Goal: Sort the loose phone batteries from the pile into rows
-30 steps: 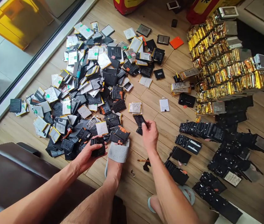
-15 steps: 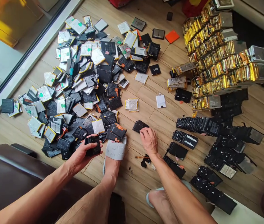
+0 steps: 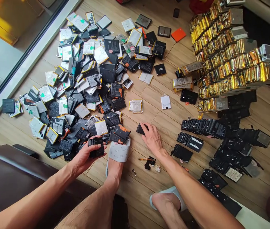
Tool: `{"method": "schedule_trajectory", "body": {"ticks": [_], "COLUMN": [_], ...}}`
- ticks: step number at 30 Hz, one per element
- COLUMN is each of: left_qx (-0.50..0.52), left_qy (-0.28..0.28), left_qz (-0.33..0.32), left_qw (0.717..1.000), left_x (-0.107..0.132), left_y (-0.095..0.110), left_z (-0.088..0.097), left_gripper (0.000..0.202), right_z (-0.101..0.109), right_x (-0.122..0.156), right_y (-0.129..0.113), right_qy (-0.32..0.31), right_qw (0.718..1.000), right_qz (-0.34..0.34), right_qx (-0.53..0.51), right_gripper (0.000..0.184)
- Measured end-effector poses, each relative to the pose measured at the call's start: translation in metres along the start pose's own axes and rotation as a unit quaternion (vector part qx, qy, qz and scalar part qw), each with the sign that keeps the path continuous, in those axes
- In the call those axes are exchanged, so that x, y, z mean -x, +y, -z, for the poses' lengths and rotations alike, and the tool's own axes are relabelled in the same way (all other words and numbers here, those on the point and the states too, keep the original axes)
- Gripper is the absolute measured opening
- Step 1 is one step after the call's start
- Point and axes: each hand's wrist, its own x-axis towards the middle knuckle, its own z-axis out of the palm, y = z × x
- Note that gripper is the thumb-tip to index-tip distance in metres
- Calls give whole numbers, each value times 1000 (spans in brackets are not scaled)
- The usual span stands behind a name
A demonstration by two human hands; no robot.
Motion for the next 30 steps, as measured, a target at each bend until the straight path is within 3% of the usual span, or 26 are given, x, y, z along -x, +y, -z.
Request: {"method": "schedule_trajectory", "body": {"ticks": [3,6,11,13,16,18,23,26,30], "left_qx": [0,3,-3,-11,-14,-13,-34,-49,-44], "left_qy": [4,4,16,15,11,12,6,-4,-45], "left_qz": [0,-1,10,11,9,11,13,3,-7], "left_qw": [1000,1000,1000,1000,1000,1000,999,999,998], "left_x": [-1,-1,-1,-2,-3,-3,-5,-10,-20], "left_y": [-1,-2,-4,-5,-6,-6,-10,-12,-12], "left_z": [0,0,-1,0,0,-1,-7,-14,-29], "left_gripper": [55,56,58,58,57,58,58,58,57], "right_z": [7,6,-23,-32,-34,-32,-33,-35,-35], "right_x": [-2,-7,-16,-17,-11,-5,1,0,13], "right_y": [-11,-41,-98,-107,-104,-94,-71,-71,-87], "right_qy": [1,13,-26,-30,-29,-33,8,10,-7], "right_qw": [1000,999,983,970,941,920,878,815,654], "right_qz": [-14,-32,-117,-144,-173,-188,-227,-258,-334], "right_qx": [15,-22,-142,-193,-288,-341,-422,-519,-679], "right_gripper": [71,58,64,53,24,14,22,27,34]}}
